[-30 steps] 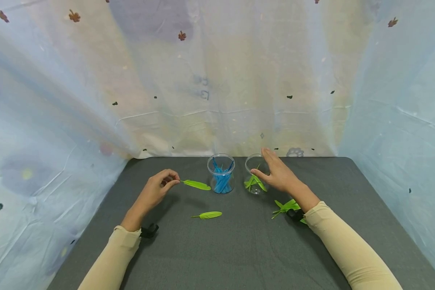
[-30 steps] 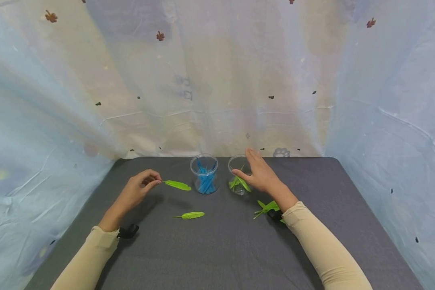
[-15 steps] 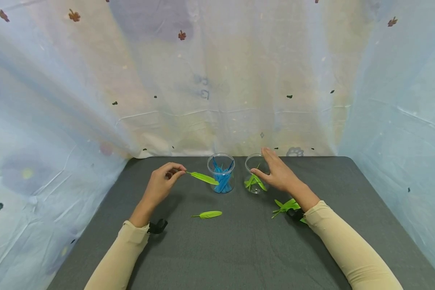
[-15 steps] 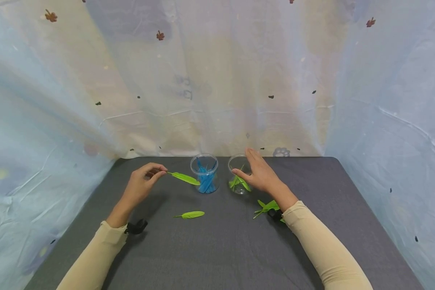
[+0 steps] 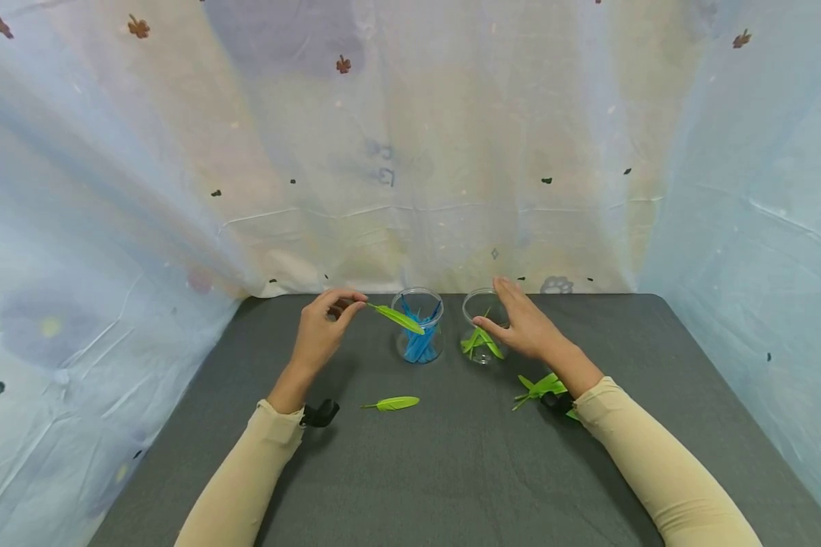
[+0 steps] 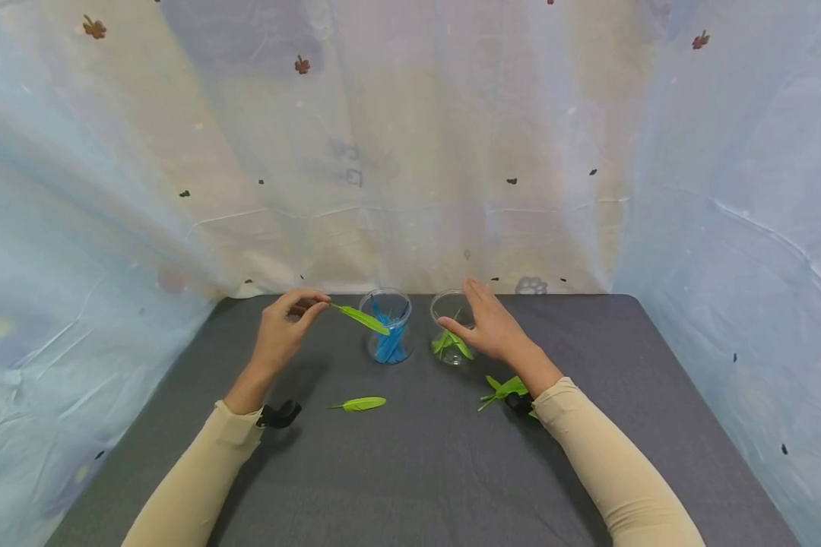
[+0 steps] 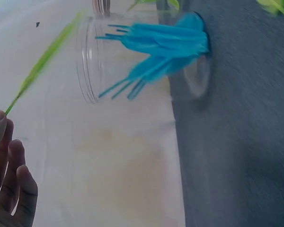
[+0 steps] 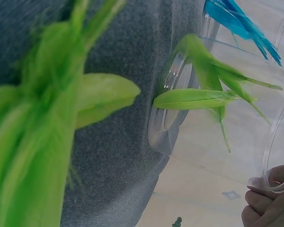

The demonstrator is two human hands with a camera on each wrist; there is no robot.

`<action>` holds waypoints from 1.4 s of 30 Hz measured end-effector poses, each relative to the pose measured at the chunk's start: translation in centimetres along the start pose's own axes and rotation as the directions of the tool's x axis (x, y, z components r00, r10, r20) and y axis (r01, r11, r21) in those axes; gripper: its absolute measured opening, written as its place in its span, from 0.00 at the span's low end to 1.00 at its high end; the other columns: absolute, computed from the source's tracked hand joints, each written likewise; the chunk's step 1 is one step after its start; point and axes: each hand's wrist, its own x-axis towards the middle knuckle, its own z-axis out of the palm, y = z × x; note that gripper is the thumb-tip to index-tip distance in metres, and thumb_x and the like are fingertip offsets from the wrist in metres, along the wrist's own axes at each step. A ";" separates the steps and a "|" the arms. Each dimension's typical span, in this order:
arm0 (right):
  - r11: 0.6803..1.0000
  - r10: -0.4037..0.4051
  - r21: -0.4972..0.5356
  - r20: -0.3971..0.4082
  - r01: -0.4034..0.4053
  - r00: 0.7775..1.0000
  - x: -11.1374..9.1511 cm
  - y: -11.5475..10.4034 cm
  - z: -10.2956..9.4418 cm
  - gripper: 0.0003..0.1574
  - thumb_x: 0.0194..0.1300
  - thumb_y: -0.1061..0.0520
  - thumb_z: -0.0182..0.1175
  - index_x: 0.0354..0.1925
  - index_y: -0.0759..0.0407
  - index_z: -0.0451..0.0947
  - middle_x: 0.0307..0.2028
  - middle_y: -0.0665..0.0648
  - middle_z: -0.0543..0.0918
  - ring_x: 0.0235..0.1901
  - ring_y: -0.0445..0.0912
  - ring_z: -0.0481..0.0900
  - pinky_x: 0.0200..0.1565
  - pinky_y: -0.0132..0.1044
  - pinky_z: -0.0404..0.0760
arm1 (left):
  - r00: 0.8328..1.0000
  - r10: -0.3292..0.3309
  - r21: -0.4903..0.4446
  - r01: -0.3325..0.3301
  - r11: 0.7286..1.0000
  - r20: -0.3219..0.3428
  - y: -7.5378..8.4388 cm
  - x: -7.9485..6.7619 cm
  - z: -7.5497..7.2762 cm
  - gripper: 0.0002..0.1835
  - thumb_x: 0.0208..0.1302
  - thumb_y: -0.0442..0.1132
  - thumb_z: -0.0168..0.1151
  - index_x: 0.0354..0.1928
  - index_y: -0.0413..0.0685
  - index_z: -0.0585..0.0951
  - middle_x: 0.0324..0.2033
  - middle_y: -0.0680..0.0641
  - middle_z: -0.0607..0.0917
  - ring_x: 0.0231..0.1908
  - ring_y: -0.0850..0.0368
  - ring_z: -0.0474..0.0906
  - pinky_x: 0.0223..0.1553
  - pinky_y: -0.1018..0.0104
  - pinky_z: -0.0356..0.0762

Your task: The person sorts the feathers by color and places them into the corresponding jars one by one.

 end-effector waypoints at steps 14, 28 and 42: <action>1.000 0.006 -0.022 0.000 -0.006 1.000 0.2 0.2 0.2 0.67 0.76 0.23 0.54 0.88 0.58 0.37 0.86 0.66 0.42 0.85 0.66 0.40 0.79 0.71 0.47 | 0.994 -0.040 -0.017 0.039 0.999 -0.103 1.7 2.0 2.1 0.07 0.71 0.43 0.74 0.45 0.51 0.90 0.39 0.51 0.91 0.32 0.59 0.81 0.33 0.69 0.74; 1.000 0.002 -0.022 -0.003 -0.002 1.000 0.1 0.1 0.1 0.67 0.76 0.23 0.54 0.88 0.61 0.40 0.86 0.67 0.43 0.85 0.66 0.40 0.79 0.71 0.48 | 0.996 -0.038 -0.101 0.030 0.994 -0.081 3.2 3.3 4.5 0.06 0.73 0.42 0.73 0.46 0.49 0.90 0.39 0.50 0.91 0.35 0.57 0.81 0.35 0.68 0.77; 1.000 0.002 -0.015 0.001 -0.002 1.000 0.0 0.0 0.0 0.67 0.76 0.23 0.55 0.88 0.61 0.39 0.86 0.67 0.43 0.85 0.66 0.40 0.79 0.71 0.48 | 0.999 -0.050 -0.099 0.050 0.994 -0.001 3.8 4.0 7.2 0.05 0.75 0.44 0.71 0.46 0.52 0.91 0.42 0.52 0.91 0.35 0.58 0.81 0.36 0.65 0.77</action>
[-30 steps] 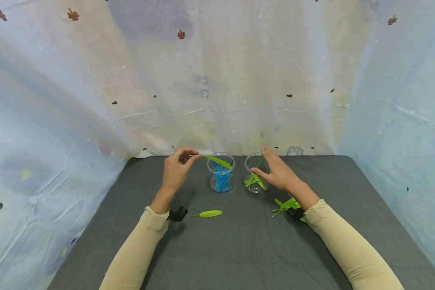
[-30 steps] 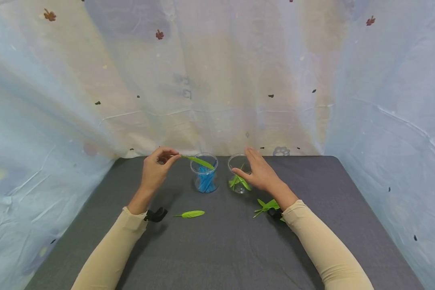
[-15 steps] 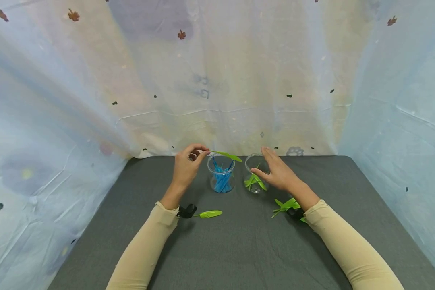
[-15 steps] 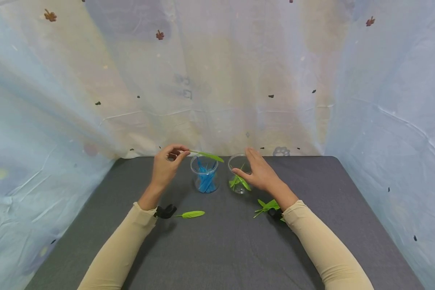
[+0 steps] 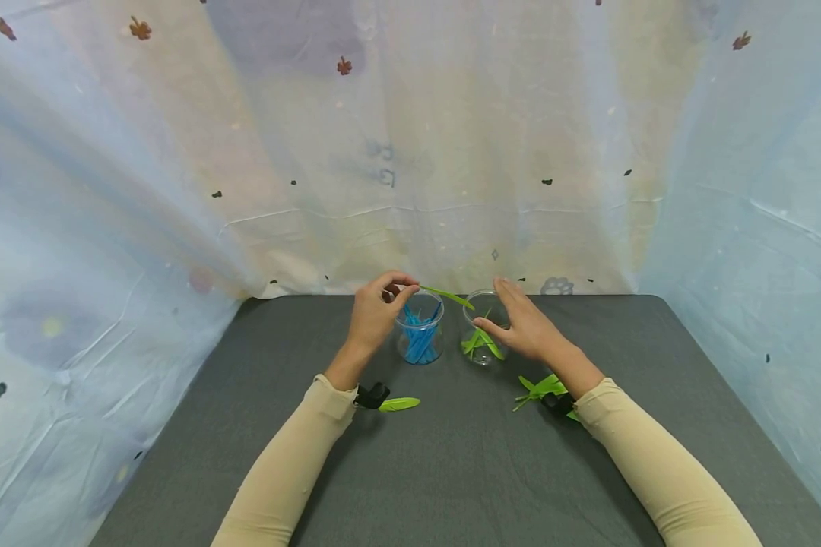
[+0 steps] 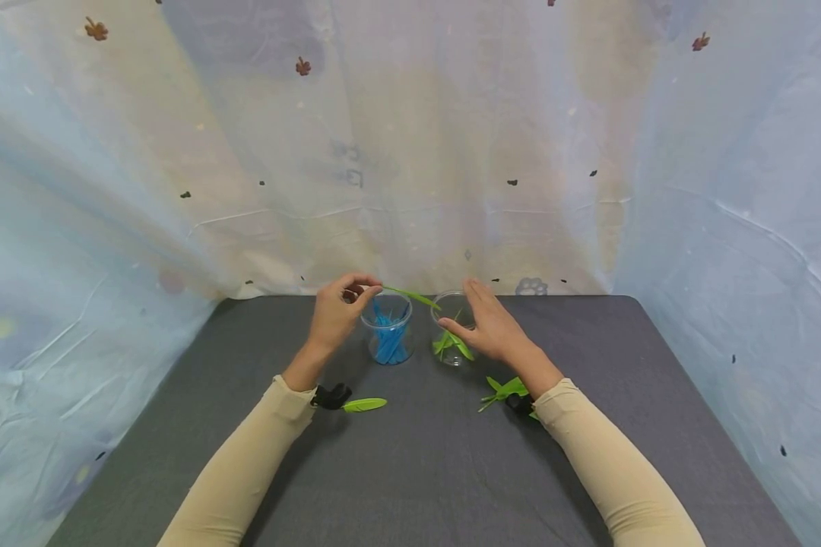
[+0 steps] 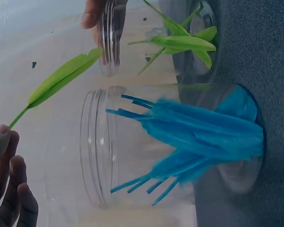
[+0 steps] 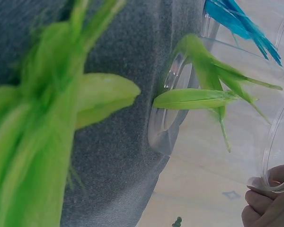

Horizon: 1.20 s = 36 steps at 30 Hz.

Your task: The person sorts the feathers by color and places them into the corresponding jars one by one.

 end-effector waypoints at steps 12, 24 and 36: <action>1.000 0.016 -0.001 0.003 -0.016 1.000 0.1 -0.1 0.1 0.67 0.76 0.23 0.54 0.88 0.61 0.39 0.86 0.67 0.43 0.85 0.66 0.40 0.79 0.71 0.47 | 0.997 -0.051 0.082 0.046 0.996 0.062 0.1 0.3 1.7 0.07 0.77 0.44 0.69 0.49 0.53 0.91 0.45 0.50 0.92 0.33 0.58 0.81 0.33 0.63 0.76; 1.000 0.013 0.008 0.009 -0.013 1.000 0.1 -0.2 -0.1 0.67 0.77 0.23 0.55 0.88 0.61 0.39 0.86 0.68 0.43 0.84 0.67 0.40 0.79 0.71 0.48 | 0.989 -0.058 0.114 0.043 0.993 0.136 0.2 0.3 3.6 0.09 0.77 0.46 0.68 0.50 0.54 0.91 0.44 0.52 0.91 0.33 0.61 0.81 0.28 0.66 0.76; 1.000 0.013 0.020 0.016 -0.013 1.000 0.0 -0.2 -0.1 0.66 0.77 0.25 0.55 0.88 0.60 0.38 0.86 0.68 0.42 0.85 0.66 0.38 0.81 0.67 0.46 | 0.981 -0.072 0.190 0.037 0.981 0.180 0.5 0.4 5.1 0.08 0.77 0.46 0.68 0.51 0.55 0.91 0.44 0.53 0.92 0.32 0.61 0.82 0.18 0.68 0.65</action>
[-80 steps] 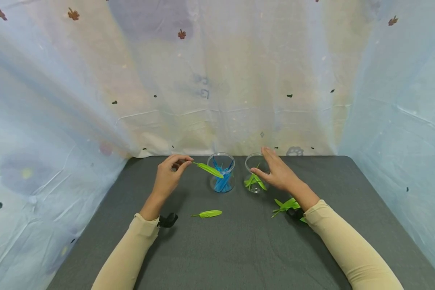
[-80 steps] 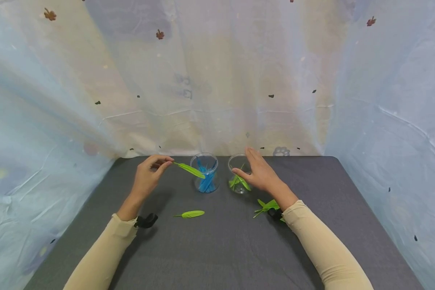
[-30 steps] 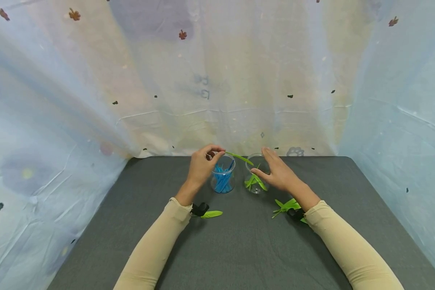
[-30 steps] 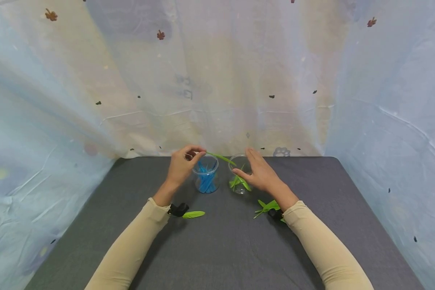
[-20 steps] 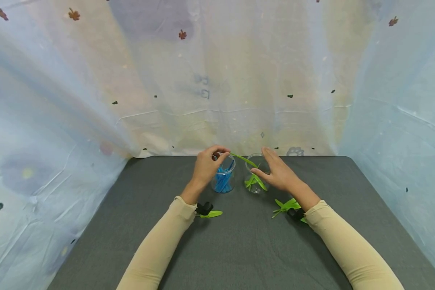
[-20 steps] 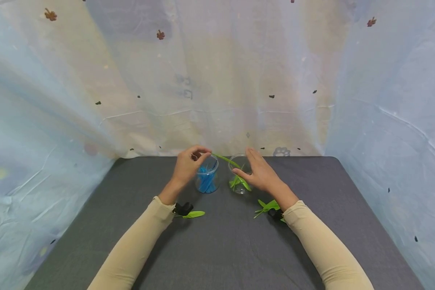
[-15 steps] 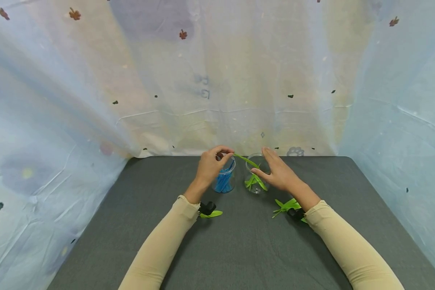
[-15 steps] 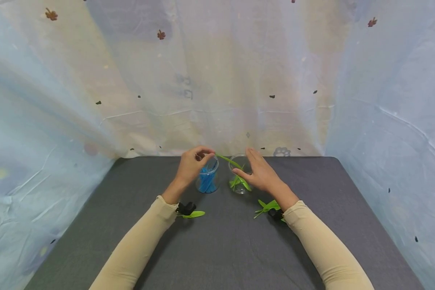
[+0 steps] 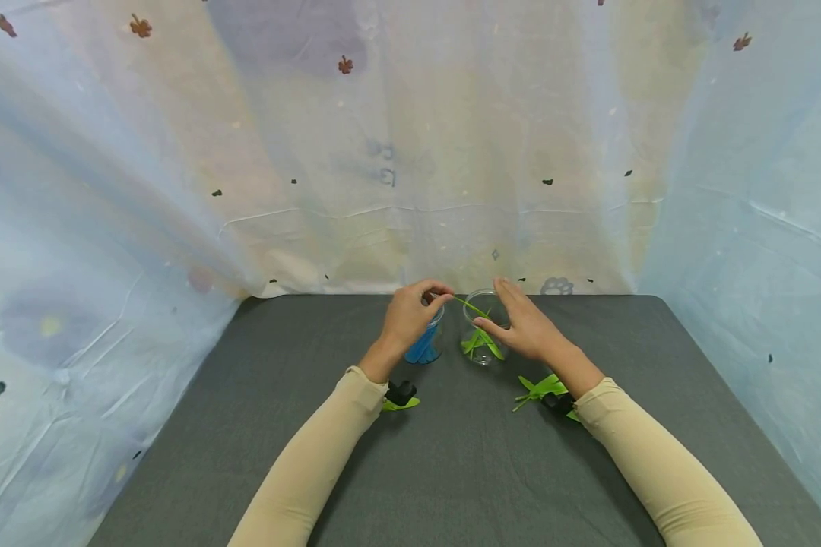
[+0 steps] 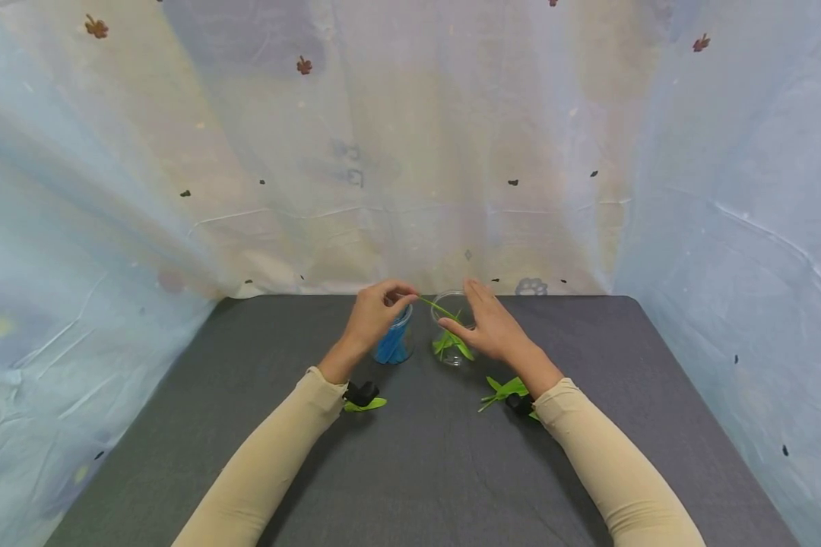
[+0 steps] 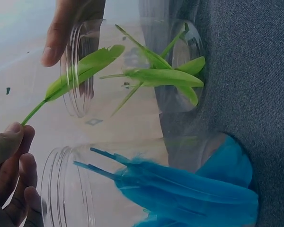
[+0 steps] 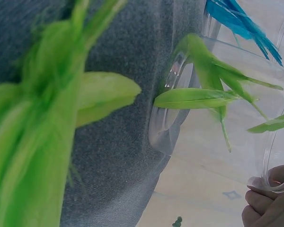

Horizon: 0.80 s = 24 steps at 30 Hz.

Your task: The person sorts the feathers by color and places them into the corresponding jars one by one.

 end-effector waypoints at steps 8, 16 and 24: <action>1.000 -0.001 -0.001 -0.006 0.001 1.000 0.0 -0.4 0.0 0.66 0.78 0.25 0.56 0.87 0.62 0.39 0.86 0.68 0.42 0.84 0.67 0.40 0.81 0.66 0.46 | 1.000 0.010 0.021 -0.011 1.000 0.027 -0.3 0.2 0.6 0.07 0.75 0.45 0.70 0.50 0.57 0.91 0.43 0.54 0.92 0.36 0.60 0.85 0.29 0.66 0.79; 1.000 -0.003 -0.003 -0.008 0.003 1.000 -0.1 -0.4 0.0 0.66 0.78 0.25 0.55 0.88 0.60 0.37 0.86 0.68 0.41 0.84 0.67 0.39 0.81 0.67 0.44 | 0.998 0.022 0.008 -0.022 1.000 0.065 0.0 0.5 1.2 0.08 0.75 0.44 0.70 0.50 0.53 0.91 0.44 0.53 0.93 0.38 0.58 0.86 0.35 0.67 0.82; 1.000 -0.003 -0.003 -0.005 0.003 1.000 -0.1 -0.3 0.0 0.67 0.77 0.23 0.54 0.88 0.58 0.36 0.86 0.66 0.40 0.85 0.66 0.38 0.82 0.67 0.43 | 0.989 0.016 0.031 -0.021 0.999 0.147 0.4 0.7 1.6 0.10 0.77 0.44 0.67 0.53 0.54 0.92 0.47 0.53 0.92 0.41 0.60 0.85 0.40 0.66 0.83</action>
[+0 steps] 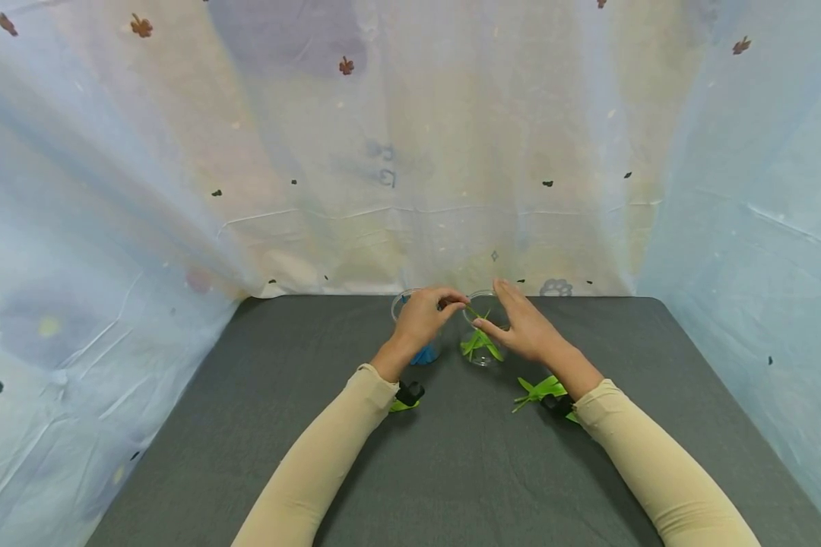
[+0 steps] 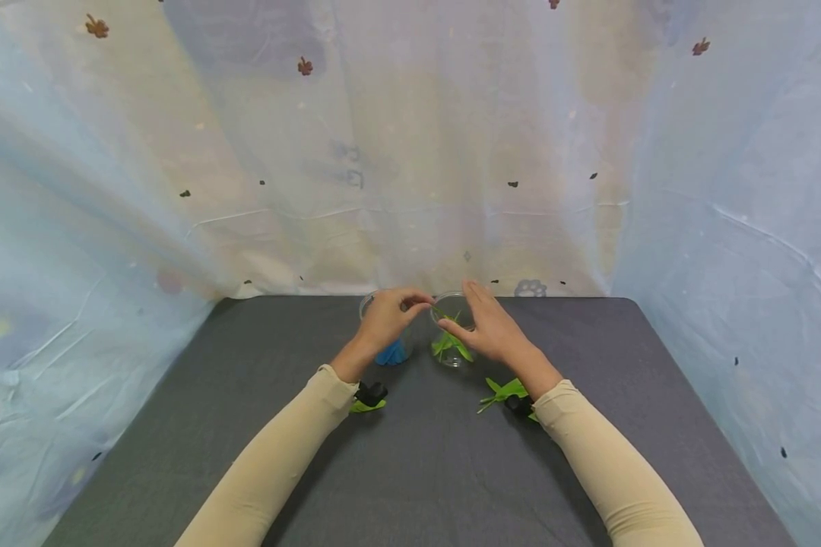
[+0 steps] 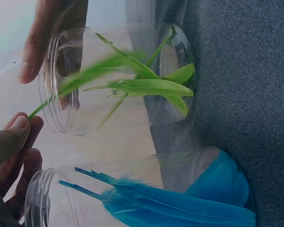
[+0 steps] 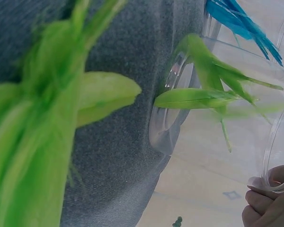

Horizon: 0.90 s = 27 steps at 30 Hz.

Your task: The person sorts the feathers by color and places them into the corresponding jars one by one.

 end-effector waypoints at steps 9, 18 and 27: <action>1.000 -0.005 0.005 -0.015 0.005 1.000 0.0 0.2 0.2 0.67 0.77 0.24 0.55 0.88 0.61 0.39 0.86 0.68 0.42 0.84 0.68 0.40 0.81 0.67 0.45 | 1.000 -0.012 -0.033 0.012 0.999 0.003 -0.3 -0.3 -0.3 0.10 0.78 0.43 0.66 0.53 0.56 0.92 0.47 0.54 0.92 0.41 0.61 0.85 0.38 0.64 0.83; 1.000 -0.002 -0.004 -0.013 0.002 1.000 0.1 0.4 0.1 0.67 0.77 0.24 0.56 0.87 0.61 0.39 0.86 0.69 0.44 0.84 0.68 0.41 0.81 0.67 0.47 | 0.998 0.023 -0.019 -0.024 1.000 -0.050 -1.0 -1.2 -1.5 0.09 0.78 0.46 0.67 0.52 0.56 0.91 0.46 0.56 0.91 0.42 0.60 0.84 0.40 0.61 0.83; 1.000 0.003 0.013 -0.007 -0.003 1.000 0.1 0.4 0.0 0.67 0.76 0.23 0.56 0.87 0.62 0.40 0.86 0.69 0.44 0.85 0.66 0.39 0.79 0.71 0.48 | 0.995 0.060 -0.051 -0.065 0.997 -0.081 -2.0 -2.9 -3.1 0.07 0.78 0.44 0.67 0.50 0.58 0.91 0.43 0.59 0.90 0.37 0.65 0.81 0.33 0.62 0.77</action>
